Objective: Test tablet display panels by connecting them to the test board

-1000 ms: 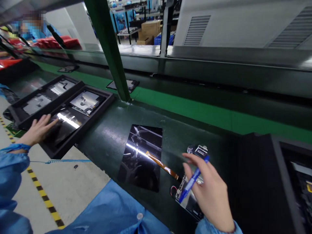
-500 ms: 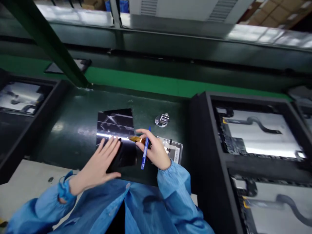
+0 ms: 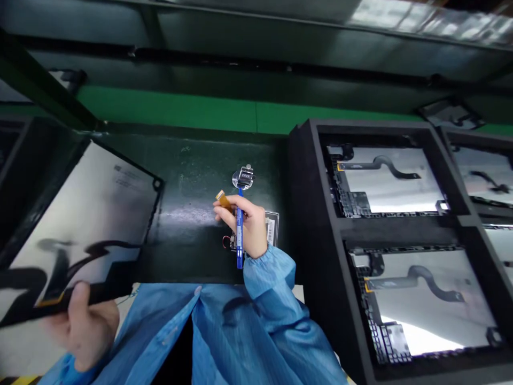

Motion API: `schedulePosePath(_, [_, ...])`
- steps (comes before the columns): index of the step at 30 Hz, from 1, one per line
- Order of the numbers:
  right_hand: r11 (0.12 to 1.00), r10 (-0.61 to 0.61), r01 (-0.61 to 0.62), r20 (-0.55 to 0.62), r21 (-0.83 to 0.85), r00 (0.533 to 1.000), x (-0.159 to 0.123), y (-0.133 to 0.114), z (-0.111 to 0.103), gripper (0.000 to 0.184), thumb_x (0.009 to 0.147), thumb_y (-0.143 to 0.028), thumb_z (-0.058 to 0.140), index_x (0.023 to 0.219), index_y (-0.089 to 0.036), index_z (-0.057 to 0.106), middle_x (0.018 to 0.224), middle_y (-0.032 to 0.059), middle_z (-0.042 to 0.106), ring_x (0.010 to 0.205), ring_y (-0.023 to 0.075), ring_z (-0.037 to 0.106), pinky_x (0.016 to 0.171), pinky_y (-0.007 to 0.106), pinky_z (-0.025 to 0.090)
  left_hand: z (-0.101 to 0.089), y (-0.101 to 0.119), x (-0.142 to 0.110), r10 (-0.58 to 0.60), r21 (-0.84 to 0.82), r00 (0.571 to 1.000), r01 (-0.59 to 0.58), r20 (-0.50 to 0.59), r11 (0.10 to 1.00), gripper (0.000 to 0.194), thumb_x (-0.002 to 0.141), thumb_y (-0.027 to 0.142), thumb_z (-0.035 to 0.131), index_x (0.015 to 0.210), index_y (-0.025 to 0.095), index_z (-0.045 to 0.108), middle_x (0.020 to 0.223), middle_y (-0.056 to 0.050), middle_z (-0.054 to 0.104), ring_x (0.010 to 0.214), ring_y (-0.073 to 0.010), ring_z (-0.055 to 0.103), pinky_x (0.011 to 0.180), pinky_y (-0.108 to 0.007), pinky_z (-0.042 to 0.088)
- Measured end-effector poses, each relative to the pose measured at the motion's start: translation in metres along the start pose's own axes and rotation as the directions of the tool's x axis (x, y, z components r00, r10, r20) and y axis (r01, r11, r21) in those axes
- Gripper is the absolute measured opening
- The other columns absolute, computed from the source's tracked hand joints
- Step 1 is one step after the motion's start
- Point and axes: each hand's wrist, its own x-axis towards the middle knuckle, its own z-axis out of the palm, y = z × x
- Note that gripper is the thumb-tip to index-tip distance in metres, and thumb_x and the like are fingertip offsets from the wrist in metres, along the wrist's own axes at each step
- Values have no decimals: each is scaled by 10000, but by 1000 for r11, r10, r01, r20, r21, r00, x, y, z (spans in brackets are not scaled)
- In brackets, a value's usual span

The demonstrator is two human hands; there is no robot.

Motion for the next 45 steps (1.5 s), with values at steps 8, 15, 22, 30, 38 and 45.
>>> schedulePosePath(8, [972, 45, -102, 261, 212, 964, 1, -4, -3, 334, 868, -398, 775, 1080, -189, 624, 1027, 86, 739, 953, 176, 727, 849, 296, 598, 47, 12, -3, -783, -395, 614, 746, 100, 535, 210, 869, 173, 713, 1042, 290, 689, 1176, 9, 704, 1190, -196, 629, 975, -330, 567])
schedulePosePath(15, [962, 49, -129, 311, 242, 949, -3, -5, 1, 217, 966, -378, 648, 912, -170, 622, 750, 16, 695, 577, 84, 603, 572, 203, 505, 8, 17, 15, -628, 357, -170, 916, 759, 184, 415, 946, 468, 589, 1053, 100, 747, 1111, -189, 716, 999, -283, 697, 800, -344, 606])
schedulePosePath(22, [957, 54, -146, 340, 251, 939, -5, -10, 8, 139, 1000, -308, 582, 993, -169, 589, 802, 6, 677, 537, 61, 548, 546, 205, 441, 62, 20, 101, -332, 407, 384, -133, 862, 904, 414, 982, 512, 479, 1083, 168, 687, 898, -102, 661, 826, -261, 618, 764, -395, 508])
schedulePosePath(30, [959, 80, -163, 331, 231, 940, -8, -19, 11, 235, 938, -398, 670, 937, -175, 595, 740, -12, 592, 635, 95, 549, 591, 216, 451, 116, 13, 122, -96, 198, 252, -418, 963, 887, 227, 923, 381, 520, 803, 192, 557, 869, -74, 583, 841, -250, 536, 790, -400, 433])
schedulePosePath(38, [985, 82, -124, 308, 118, 948, -13, -22, 11, 251, 938, -420, 662, 903, -175, 621, 714, -25, 590, 601, 89, 500, 615, 234, 401, 97, 40, 111, -334, 342, -118, 545, 935, 766, 563, 951, 634, 363, 1020, 193, 707, 655, -94, 679, 567, -221, 531, 606, -343, 433])
schedulePosePath(45, [983, 72, -120, 314, 137, 947, -14, -22, 12, 137, 939, -303, 641, 897, -173, 620, 693, -39, 544, 606, 88, 496, 618, 229, 389, 86, 44, 112, -324, 451, -324, 494, 889, 743, 701, 937, 651, 309, 659, 188, 757, 519, -100, 564, 455, -195, 465, 703, -394, 464])
